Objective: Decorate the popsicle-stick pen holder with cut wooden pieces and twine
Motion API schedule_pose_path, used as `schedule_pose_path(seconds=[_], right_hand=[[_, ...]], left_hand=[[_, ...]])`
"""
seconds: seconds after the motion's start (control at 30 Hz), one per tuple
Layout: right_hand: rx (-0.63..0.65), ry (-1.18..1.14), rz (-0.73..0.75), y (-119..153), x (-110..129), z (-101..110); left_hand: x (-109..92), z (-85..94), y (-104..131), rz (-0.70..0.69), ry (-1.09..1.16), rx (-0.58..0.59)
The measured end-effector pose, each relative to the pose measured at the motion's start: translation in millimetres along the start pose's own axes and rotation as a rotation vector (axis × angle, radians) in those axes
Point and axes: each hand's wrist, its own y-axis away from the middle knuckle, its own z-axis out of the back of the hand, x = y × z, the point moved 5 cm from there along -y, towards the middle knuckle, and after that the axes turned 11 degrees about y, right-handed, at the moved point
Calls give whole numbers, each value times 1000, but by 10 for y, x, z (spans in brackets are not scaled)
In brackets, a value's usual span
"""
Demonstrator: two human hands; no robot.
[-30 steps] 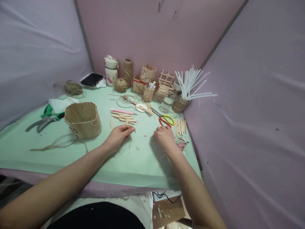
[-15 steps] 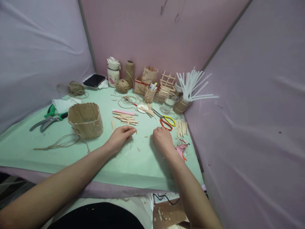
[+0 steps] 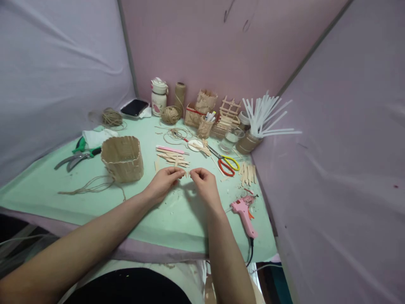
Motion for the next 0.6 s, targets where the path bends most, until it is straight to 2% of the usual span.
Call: schedule_pose_path(seconds=[0.6], right_hand=[[9, -60, -62, 42, 0, -44]], left_hand=[[-29, -17, 15, 1, 40, 5]])
